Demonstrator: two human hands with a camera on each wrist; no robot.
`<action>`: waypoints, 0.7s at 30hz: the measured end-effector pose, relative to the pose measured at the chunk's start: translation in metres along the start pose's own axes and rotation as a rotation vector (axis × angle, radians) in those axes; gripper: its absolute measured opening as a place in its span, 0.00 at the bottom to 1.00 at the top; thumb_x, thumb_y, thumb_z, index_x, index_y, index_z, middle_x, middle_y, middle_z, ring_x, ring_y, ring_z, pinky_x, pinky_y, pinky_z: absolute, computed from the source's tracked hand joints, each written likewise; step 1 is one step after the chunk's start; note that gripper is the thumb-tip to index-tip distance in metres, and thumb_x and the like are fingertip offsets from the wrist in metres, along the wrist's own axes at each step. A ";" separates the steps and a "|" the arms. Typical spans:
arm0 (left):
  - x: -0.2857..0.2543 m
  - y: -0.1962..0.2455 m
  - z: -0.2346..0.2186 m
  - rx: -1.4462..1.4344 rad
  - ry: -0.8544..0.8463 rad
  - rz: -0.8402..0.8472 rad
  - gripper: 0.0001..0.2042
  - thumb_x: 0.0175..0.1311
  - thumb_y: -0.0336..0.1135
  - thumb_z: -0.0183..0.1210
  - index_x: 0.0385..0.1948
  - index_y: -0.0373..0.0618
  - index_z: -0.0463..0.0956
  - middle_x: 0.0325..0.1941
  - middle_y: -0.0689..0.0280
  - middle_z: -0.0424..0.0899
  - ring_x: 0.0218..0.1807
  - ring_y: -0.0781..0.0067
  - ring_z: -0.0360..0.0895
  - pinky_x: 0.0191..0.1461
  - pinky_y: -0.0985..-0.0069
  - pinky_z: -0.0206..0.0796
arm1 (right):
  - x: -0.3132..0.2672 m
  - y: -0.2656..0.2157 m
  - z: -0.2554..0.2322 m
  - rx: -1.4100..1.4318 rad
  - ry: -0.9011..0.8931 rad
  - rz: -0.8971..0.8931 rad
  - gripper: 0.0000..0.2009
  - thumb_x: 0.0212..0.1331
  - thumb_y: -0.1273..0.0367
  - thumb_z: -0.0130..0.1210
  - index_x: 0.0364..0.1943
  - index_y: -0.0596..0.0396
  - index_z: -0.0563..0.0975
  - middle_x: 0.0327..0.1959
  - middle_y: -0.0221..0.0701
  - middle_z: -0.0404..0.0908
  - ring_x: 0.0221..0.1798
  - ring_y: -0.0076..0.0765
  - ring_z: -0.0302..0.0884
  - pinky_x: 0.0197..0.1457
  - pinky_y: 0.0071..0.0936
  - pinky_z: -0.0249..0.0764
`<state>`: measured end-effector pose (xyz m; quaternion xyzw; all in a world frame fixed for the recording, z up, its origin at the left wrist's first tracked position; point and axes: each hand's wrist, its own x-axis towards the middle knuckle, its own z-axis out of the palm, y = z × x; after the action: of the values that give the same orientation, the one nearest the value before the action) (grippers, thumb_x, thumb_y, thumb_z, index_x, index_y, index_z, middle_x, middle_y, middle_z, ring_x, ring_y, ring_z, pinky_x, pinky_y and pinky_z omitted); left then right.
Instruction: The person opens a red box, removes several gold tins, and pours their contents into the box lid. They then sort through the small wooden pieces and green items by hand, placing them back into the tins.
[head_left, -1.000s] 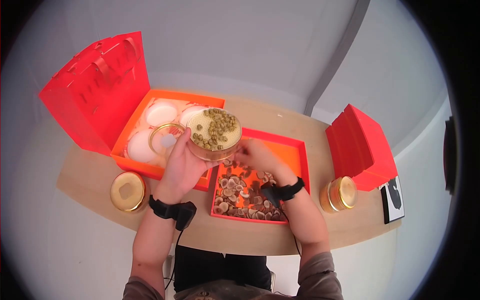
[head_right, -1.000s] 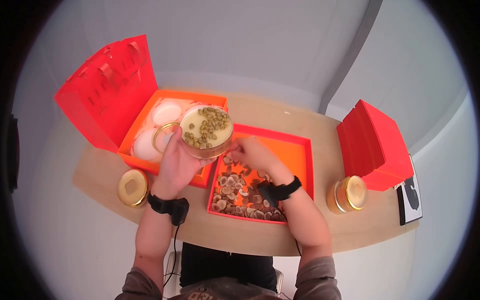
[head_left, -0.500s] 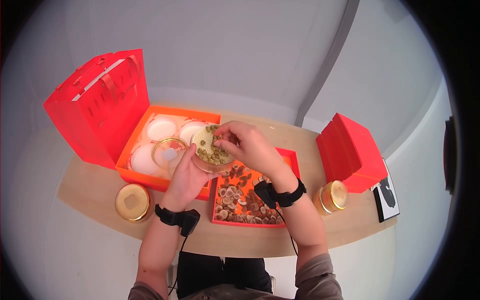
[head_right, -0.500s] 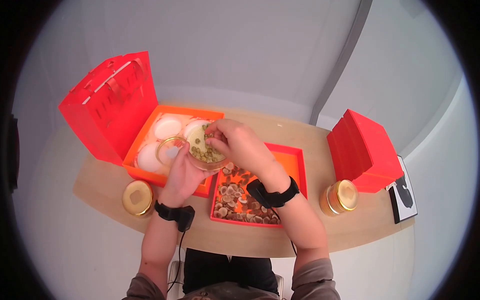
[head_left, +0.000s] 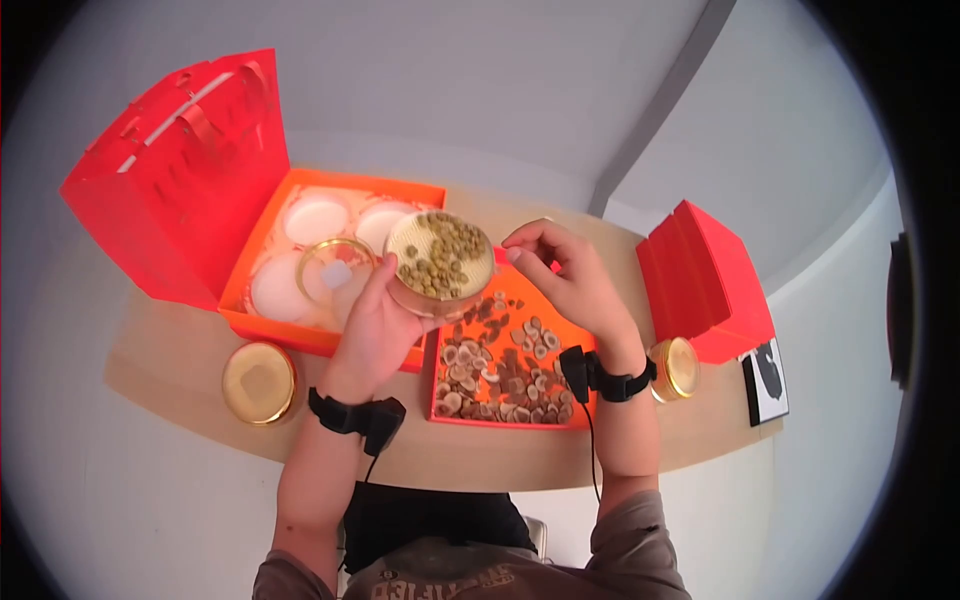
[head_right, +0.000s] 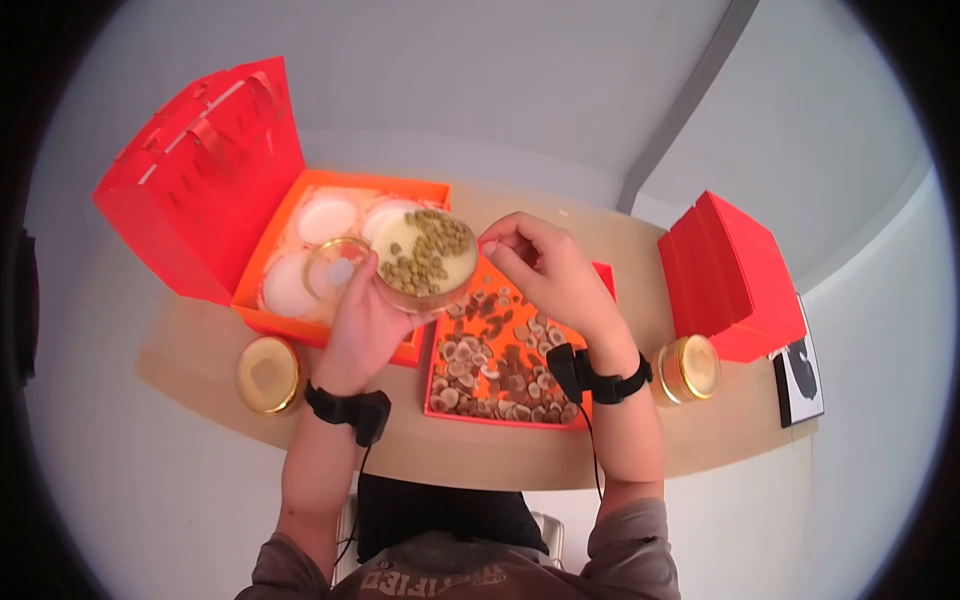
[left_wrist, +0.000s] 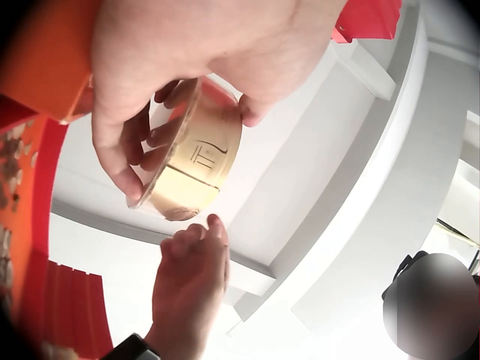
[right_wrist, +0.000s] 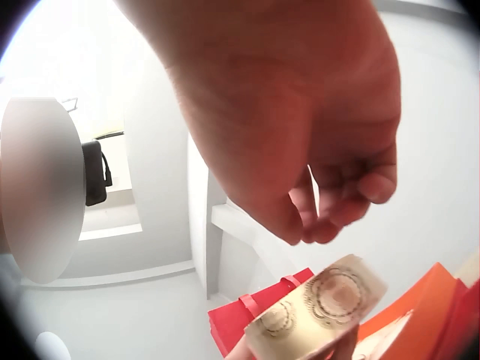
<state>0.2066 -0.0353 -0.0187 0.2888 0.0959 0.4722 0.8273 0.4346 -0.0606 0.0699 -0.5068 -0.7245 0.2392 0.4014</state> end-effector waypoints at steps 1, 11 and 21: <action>0.001 -0.001 -0.001 0.012 0.015 0.021 0.29 0.81 0.53 0.39 0.73 0.41 0.58 0.75 0.55 0.68 0.76 0.53 0.66 0.75 0.43 0.62 | -0.003 0.002 -0.002 -0.075 -0.100 0.103 0.08 0.69 0.69 0.60 0.47 0.58 0.81 0.33 0.28 0.84 0.31 0.20 0.75 0.37 0.23 0.73; 0.000 -0.001 -0.005 0.035 0.060 0.015 0.29 0.80 0.55 0.42 0.74 0.46 0.56 0.77 0.54 0.64 0.77 0.52 0.64 0.74 0.46 0.61 | -0.004 0.078 0.055 -0.285 -0.819 0.344 0.17 0.63 0.62 0.66 0.51 0.54 0.80 0.38 0.32 0.86 0.44 0.30 0.83 0.49 0.33 0.77; 0.000 -0.002 -0.001 0.061 0.097 0.016 0.30 0.79 0.56 0.44 0.74 0.48 0.57 0.77 0.55 0.65 0.77 0.51 0.64 0.74 0.45 0.60 | -0.008 0.088 0.087 -0.311 -0.801 0.248 0.12 0.59 0.62 0.67 0.41 0.53 0.83 0.32 0.34 0.86 0.37 0.35 0.85 0.42 0.35 0.78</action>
<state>0.2072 -0.0351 -0.0208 0.2915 0.1479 0.4888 0.8088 0.4120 -0.0298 -0.0479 -0.5115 -0.7838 0.3513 -0.0235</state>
